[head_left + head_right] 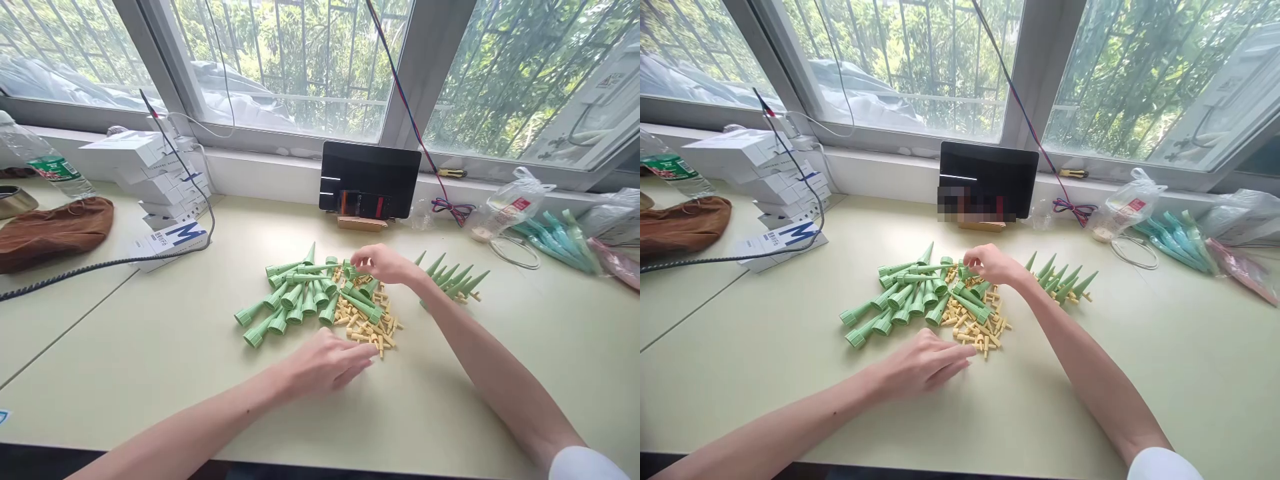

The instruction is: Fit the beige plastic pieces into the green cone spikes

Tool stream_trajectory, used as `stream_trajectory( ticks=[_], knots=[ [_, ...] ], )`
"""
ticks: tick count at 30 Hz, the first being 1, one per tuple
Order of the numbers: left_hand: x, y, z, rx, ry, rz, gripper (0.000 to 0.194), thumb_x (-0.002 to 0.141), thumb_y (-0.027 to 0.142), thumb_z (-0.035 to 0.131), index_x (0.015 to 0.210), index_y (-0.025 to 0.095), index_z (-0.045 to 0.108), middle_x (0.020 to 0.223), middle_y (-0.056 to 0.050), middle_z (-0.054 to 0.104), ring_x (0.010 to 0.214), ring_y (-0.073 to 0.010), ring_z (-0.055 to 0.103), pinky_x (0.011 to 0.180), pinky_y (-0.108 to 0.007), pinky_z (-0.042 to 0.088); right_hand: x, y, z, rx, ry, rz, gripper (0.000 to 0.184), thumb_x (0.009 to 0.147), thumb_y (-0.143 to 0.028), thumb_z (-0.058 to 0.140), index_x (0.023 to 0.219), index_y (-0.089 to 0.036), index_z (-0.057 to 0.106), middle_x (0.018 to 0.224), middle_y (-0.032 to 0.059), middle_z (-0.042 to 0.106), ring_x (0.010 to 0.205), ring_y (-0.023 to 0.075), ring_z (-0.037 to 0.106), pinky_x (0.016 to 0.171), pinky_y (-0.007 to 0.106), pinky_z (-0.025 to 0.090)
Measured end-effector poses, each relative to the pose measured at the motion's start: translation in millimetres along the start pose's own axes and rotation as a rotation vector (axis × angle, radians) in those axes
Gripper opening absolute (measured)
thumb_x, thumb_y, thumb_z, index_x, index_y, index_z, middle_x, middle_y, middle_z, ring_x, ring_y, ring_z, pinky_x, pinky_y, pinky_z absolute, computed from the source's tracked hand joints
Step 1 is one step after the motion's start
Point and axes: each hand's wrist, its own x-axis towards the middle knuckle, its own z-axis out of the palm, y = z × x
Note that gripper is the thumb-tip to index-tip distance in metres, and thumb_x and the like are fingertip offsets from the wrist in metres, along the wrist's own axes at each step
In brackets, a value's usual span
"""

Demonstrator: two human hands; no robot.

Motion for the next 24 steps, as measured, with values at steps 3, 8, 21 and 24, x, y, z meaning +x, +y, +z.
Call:
stream_trajectory(
  ticks=[3,8,21,24],
  knots=[
    [1.0,-1.1,-0.2,0.035,0.030,-0.019,0.013,0.100,0.018,0.044,0.098,0.018,0.057,0.067,0.004,0.058,0.048,-0.0076,0.049,0.045,-0.026,0.029,-2.0,0.6,1.4,-0.087,-0.029,-0.013,0.023,0.082,-0.007,0.060,0.098,-0.020,0.069,0.095,0.0047,0.068,0.083,0.0167,0.063,0.071,0.025,0.049],
    [0.4,-1.9,0.4,0.090,0.014,-0.032,0.028,0.100,0.024,0.047,0.073,0.018,0.050,0.062,0.004,0.051,0.047,-0.0080,0.042,0.046,-0.027,0.025,-3.1,2.6,6.7,-0.184,-0.060,0.000,0.029,0.077,0.000,0.059,0.098,-0.019,0.065,0.097,0.0054,0.066,0.084,0.0168,0.061,0.070,0.023,0.046],
    [0.7,-5.4,-3.4,0.032,0.064,-0.016,0.043,0.098,0.031,0.051,0.058,0.018,0.042,0.052,0.004,0.040,0.044,-0.0086,0.031,0.046,-0.028,0.022,-4.2,-3.2,5.1,-0.260,-0.103,0.028,0.031,0.073,0.000,0.057,0.098,-0.019,0.060,0.094,0.0050,0.065,0.078,0.0154,0.057,0.062,0.021,0.038],
    [-1.3,-6.4,-1.9,0.013,0.032,-0.053,0.041,0.099,0.031,0.049,0.060,0.018,0.046,0.056,0.003,0.045,0.046,-0.0086,0.034,0.048,-0.027,0.024,-6.2,-8.2,0.4,-0.219,-0.075,0.013,0.026,0.076,-0.003,0.057,0.096,-0.019,0.061,0.091,0.0052,0.066,0.076,0.0152,0.058,0.062,0.022,0.038]
  ],
)
